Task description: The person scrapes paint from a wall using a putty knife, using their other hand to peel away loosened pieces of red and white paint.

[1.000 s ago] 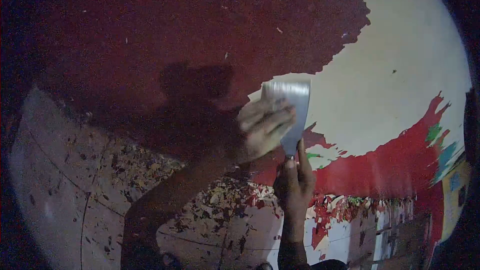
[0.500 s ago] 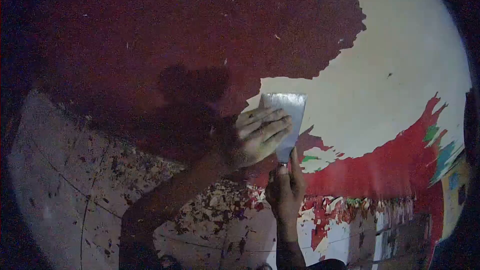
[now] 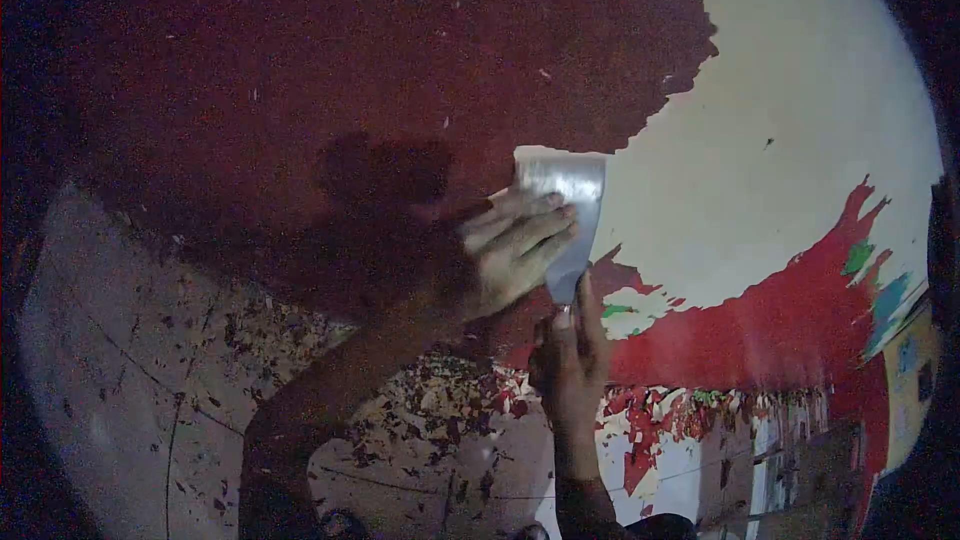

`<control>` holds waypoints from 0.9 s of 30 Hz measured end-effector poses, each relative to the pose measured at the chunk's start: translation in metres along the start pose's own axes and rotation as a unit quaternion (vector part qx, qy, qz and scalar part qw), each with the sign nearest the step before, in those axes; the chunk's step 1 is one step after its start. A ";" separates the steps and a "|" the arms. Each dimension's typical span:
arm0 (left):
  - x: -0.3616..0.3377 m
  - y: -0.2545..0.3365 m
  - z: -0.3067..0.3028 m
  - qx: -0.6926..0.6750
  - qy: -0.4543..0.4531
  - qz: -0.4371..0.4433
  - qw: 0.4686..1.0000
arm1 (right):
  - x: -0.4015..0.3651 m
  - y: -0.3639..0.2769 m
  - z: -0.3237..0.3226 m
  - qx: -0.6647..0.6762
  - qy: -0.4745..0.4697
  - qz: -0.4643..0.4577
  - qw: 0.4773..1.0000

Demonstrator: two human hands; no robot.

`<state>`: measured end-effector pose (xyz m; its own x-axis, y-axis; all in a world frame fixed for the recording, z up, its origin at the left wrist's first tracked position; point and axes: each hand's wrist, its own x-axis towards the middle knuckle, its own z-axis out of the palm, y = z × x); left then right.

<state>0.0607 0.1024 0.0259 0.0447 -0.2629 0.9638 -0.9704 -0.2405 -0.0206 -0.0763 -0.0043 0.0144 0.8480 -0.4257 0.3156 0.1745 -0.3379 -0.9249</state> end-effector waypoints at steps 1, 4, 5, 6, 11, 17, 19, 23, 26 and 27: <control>-0.005 0.002 0.008 -0.014 0.028 -0.001 1.000 | -0.001 0.006 -0.003 -0.018 0.001 -0.021 1.000; -0.008 -0.002 0.018 -0.011 0.074 -0.006 0.997 | 0.009 0.006 -0.001 -0.037 -0.004 -0.058 0.998; 0.008 -0.011 0.008 0.003 0.057 -0.010 0.998 | 0.016 0.000 0.003 -0.028 -0.010 -0.060 0.998; 0.023 -0.019 -0.001 0.016 0.040 -0.016 0.999 | 0.023 -0.006 0.006 -0.019 -0.016 -0.062 0.998; -0.019 -0.011 0.035 0.063 0.129 0.072 0.987 | -0.002 0.000 -0.007 0.003 -0.028 0.005 1.000; -0.069 0.029 0.022 -0.007 -0.095 0.033 0.995 | -0.051 0.101 -0.014 -0.030 -0.007 0.007 1.000; -0.061 0.028 0.015 -0.006 -0.089 0.015 0.996 | -0.049 0.094 -0.012 -0.015 -0.010 0.005 1.000; -0.026 0.012 -0.004 0.061 -0.059 0.029 0.996 | -0.004 0.047 -0.002 -0.015 -0.021 -0.032 0.999; -0.016 0.003 0.000 0.048 -0.035 -0.002 0.998 | 0.002 0.016 -0.005 0.007 -0.039 0.006 0.999; -0.024 0.006 0.007 0.049 -0.018 0.001 0.999 | -0.001 0.018 -0.006 -0.011 -0.034 -0.029 0.999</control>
<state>0.0558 0.1006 0.0012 0.0538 -0.2969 0.9534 -0.9424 -0.3307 -0.0498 -0.0771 -0.0153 -0.0012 0.8691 -0.3475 0.3519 0.2130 -0.3790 -0.9005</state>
